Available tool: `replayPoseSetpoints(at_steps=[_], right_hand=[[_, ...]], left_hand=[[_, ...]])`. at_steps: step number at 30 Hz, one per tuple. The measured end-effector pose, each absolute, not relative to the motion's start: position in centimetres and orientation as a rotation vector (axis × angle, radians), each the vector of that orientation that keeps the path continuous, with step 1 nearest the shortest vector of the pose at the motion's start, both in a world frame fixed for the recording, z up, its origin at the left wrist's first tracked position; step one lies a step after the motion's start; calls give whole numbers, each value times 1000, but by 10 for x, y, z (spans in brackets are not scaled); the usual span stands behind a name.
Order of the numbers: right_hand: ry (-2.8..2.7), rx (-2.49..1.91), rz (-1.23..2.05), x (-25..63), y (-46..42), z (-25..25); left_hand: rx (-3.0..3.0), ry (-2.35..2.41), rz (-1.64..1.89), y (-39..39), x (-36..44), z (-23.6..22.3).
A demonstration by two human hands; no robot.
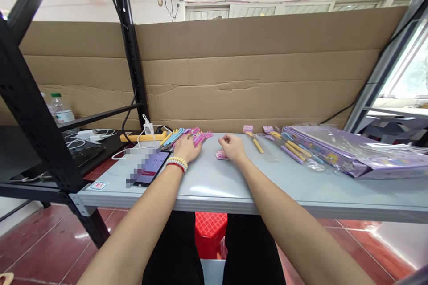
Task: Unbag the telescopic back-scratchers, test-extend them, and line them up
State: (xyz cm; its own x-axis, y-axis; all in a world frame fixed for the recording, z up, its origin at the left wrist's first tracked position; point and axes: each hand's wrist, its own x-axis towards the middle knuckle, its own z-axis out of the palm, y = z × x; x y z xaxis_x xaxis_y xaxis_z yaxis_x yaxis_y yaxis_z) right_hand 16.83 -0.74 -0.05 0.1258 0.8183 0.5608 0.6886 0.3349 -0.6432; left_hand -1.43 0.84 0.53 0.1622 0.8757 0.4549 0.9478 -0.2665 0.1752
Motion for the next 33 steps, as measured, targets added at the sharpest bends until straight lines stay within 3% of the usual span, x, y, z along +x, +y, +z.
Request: replayPoseSetpoints(at_steps=[5, 12, 21, 33], right_hand=[[-1847, -1551, -149, 171, -13, 12], [-1776, -1775, -491, 236, -16, 7], [-1528, -1964, -370, 256, -18, -9], [-1080, -2211, -87, 294, -26, -5]], left_hand=[[-2623, -1333, -713, 0, -8, 5], [-2599, -1195, -601, 1, -3, 3], [-2582, -1331, -502, 7, 10, 16], [-2356, -1651, -727, 10, -7, 4]])
